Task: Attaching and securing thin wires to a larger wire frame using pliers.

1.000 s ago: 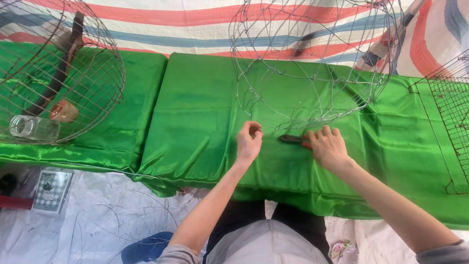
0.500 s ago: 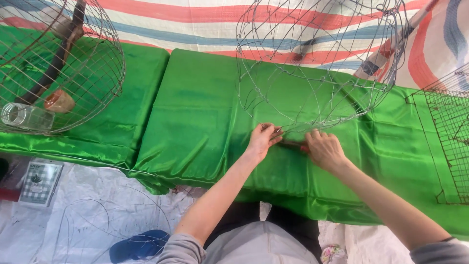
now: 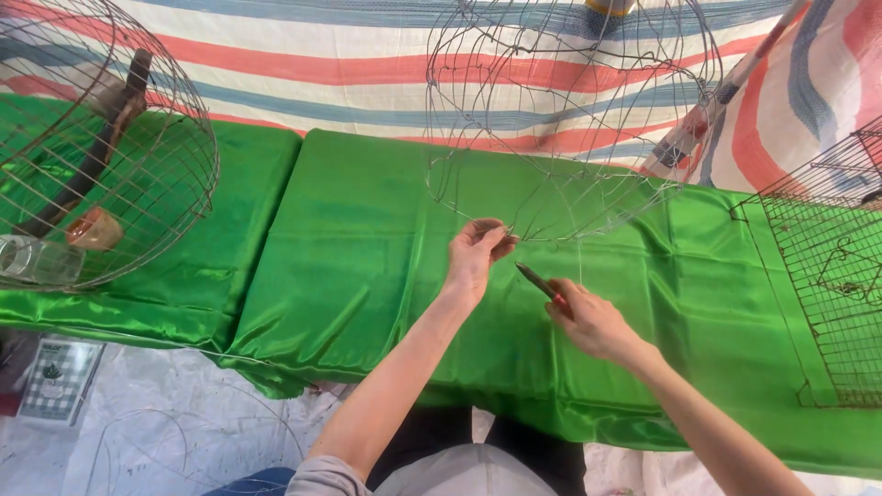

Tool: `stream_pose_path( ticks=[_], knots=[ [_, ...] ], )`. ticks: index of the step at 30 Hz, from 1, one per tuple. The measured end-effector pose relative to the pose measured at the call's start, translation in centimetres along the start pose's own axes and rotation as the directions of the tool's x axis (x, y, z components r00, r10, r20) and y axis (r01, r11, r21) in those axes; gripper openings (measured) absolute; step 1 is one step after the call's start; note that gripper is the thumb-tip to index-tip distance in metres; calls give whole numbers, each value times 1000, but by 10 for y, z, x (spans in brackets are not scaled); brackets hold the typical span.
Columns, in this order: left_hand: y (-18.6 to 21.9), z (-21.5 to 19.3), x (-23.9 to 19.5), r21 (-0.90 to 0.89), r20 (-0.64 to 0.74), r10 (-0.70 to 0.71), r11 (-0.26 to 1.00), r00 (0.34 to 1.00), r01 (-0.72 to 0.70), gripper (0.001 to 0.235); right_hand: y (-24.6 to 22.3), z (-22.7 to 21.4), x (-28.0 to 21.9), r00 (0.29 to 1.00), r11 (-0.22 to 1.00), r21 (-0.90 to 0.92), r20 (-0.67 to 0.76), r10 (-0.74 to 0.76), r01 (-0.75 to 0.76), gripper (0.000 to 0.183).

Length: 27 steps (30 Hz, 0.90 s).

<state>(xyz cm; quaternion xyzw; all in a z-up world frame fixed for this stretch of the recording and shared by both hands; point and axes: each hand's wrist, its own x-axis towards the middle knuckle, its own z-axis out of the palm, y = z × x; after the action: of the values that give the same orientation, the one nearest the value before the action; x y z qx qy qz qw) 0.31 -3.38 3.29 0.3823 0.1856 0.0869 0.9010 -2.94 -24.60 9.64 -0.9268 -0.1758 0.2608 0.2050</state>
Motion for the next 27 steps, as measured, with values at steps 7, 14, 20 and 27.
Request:
stream_pose_path(
  ticks=[7, 14, 20, 27],
  knots=[
    [2, -3, -4, 25, -28, 29, 999, 999, -28, 12, -14, -1, 11, 998, 935, 353, -54, -19, 37, 61],
    [3, 4, -15, -20, 5, 45, 999, 999, -45, 11, -63, -63, -43, 993, 980, 183, 102, 56, -74, 60],
    [3, 12, -24, -132, 12, 83, 988, 996, -81, 11, -48, -85, -44, 995, 999, -28, 93, 47, -44, 53],
    [-4, 8, -20, -154, 9, 71, 986, 997, -69, 11, 1, -78, -52, 895, 419, 824, 443, -56, -382, 63]
  ],
)
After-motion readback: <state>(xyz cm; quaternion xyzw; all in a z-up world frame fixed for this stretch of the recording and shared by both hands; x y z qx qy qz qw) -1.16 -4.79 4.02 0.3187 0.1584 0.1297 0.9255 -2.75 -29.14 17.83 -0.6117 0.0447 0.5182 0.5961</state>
